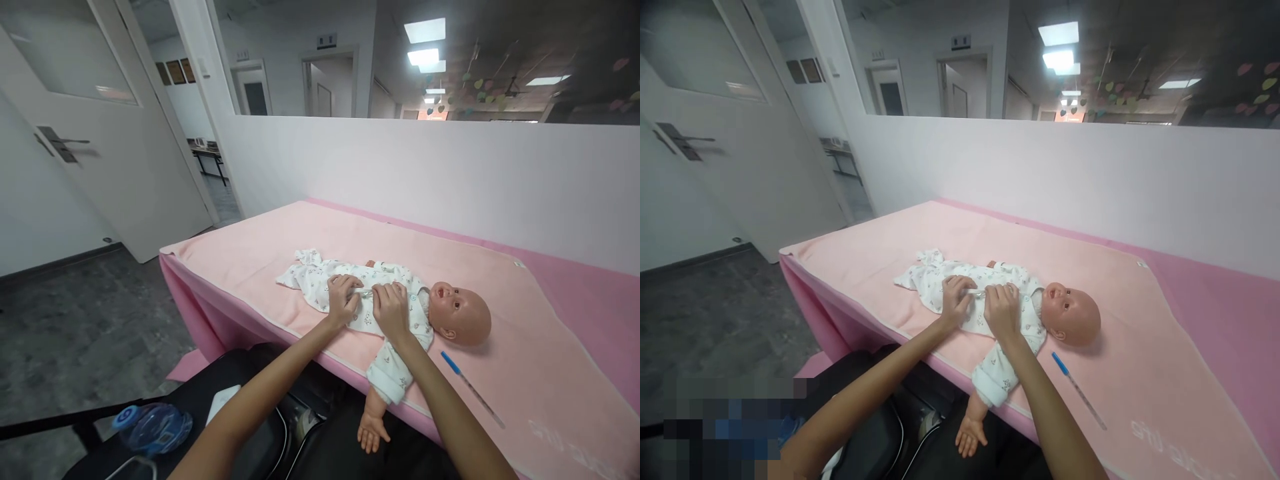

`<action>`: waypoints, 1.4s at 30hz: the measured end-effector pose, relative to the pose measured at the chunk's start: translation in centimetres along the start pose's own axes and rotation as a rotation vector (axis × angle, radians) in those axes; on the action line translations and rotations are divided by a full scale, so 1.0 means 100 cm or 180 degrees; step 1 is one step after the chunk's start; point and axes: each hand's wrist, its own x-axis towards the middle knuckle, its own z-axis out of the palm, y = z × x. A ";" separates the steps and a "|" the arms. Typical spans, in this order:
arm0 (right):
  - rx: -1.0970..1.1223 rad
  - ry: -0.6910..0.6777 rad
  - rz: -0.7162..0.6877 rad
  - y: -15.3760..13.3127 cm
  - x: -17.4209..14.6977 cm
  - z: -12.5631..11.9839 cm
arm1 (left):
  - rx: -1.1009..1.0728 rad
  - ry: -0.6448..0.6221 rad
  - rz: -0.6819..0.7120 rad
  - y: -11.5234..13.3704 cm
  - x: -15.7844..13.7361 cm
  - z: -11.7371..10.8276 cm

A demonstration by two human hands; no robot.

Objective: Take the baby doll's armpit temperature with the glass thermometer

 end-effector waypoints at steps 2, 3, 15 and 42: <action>-0.0025 0.0014 -0.0003 0.000 0.000 0.000 | 0.0125 -0.0038 0.0139 0.002 0.000 0.000; -0.0041 0.0029 -0.0009 0.000 0.000 0.000 | 0.0195 -0.0055 0.0194 0.002 -0.001 0.000; -0.0118 -0.0015 -0.0040 -0.001 0.001 0.000 | 0.0157 -0.0065 0.0326 0.000 -0.001 0.001; -0.0102 0.0188 0.0184 0.004 0.002 0.007 | 0.1098 0.0141 -0.0380 0.034 -0.047 -0.031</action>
